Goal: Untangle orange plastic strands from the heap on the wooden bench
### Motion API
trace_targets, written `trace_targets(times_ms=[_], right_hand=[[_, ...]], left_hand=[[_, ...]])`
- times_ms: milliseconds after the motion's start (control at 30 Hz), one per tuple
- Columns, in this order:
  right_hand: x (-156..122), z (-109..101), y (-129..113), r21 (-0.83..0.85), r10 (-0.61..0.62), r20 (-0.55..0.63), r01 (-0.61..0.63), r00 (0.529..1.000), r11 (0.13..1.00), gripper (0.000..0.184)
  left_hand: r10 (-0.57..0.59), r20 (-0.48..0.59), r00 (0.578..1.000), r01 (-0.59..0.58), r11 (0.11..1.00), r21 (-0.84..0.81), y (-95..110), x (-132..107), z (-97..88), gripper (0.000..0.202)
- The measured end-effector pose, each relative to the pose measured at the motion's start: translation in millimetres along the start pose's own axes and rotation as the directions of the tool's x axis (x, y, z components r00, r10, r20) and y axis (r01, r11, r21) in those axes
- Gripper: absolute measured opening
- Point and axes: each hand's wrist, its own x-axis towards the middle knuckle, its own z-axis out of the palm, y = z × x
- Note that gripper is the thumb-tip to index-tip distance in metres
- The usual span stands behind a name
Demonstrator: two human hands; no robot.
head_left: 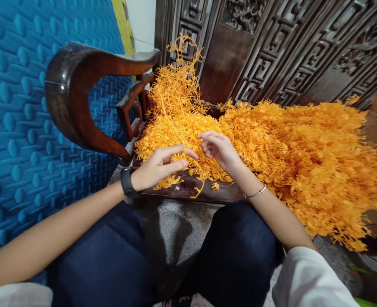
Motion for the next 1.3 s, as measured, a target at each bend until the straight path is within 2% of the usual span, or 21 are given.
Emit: trace_targets(times_ms=[100,167,200,267,333,400,467,567,700,767,900,1067,1133,1233,1300], right_hand=[[-9.8,-0.4,-12.7,0.039,-0.242,-0.075,0.245,0.967,0.969,0.009],[-19.4,3.8,-20.7,-0.030,-0.384,-0.022,0.383,0.923,0.923,0.010],[-25.0,6.8,-24.4,-0.104,-0.430,0.055,0.433,0.901,0.895,0.011],[-36.7,13.5,-30.6,-0.304,-0.456,0.257,0.520,0.852,0.799,0.009],[-46.9,19.9,-34.1,-0.480,-0.419,0.430,0.595,0.800,0.644,0.011],[-52.9,24.7,-34.7,-0.571,-0.408,0.503,0.647,0.762,0.506,0.022],[-54.0,27.2,-33.5,-0.609,-0.410,0.517,0.660,0.751,0.440,0.021],[-48.9,27.1,-31.3,-0.598,-0.422,0.500,0.654,0.757,0.464,0.007],[-41.1,24.1,-29.8,-0.542,-0.425,0.466,0.630,0.776,0.556,0.006],[-40.8,23.3,-29.9,-0.532,-0.388,0.475,0.609,0.790,0.589,0.005],[-44.4,23.4,-31.1,-0.536,-0.338,0.494,0.587,0.801,0.606,0.020],[-42.4,22.5,-29.8,-0.494,-0.308,0.439,0.513,0.844,0.702,0.019],[-40.6,22.4,-28.0,-0.502,-0.347,0.415,0.530,0.841,0.684,0.021],[-40.3,24.3,-25.8,-0.574,-0.430,0.400,0.587,0.809,0.571,0.021],[-41.4,26.3,-25.2,-0.624,-0.468,0.389,0.601,0.793,0.499,0.019]], left_hand=[[-0.040,0.034,0.999,0.041,0.999,-0.013,-7.1,3.3,5.2,0.025],[-0.061,0.058,0.996,0.061,0.998,0.000,-9.4,4.9,8.2,0.026],[-0.062,0.067,0.996,0.062,0.998,0.008,-9.9,5.5,9.3,0.026],[-0.043,0.081,0.996,0.041,0.999,0.020,-10.1,5.9,10.8,0.026],[0.002,0.086,0.996,-0.004,1.000,0.019,-10.2,5.7,11.5,0.027],[0.036,0.084,0.996,-0.038,0.999,0.017,-11.0,5.7,11.6,0.027],[0.028,0.082,0.996,-0.030,0.999,0.020,-12.6,6.1,11.7,0.023],[-0.040,0.060,0.997,0.041,0.999,-0.008,-16.0,7.7,13.0,0.015],[-0.107,0.016,0.994,0.107,0.993,-0.050,-20.6,10.0,15.7,0.025],[-0.098,0.017,0.995,0.099,0.994,-0.038,-22.1,10.5,16.0,0.025],[-0.050,0.014,0.999,0.049,0.998,0.032,-22.0,11.1,14.5,0.020],[-0.032,-0.050,0.998,0.033,0.999,0.012,-18.4,13.2,14.9,0.021],[-0.026,-0.080,0.996,0.025,1.000,-0.017,-17.6,13.9,16.0,0.031],[0.010,-0.105,0.994,-0.009,1.000,0.010,-17.6,14.6,17.1,0.040],[0.032,-0.106,0.994,-0.028,0.999,0.044,-17.1,14.8,17.2,0.038]])
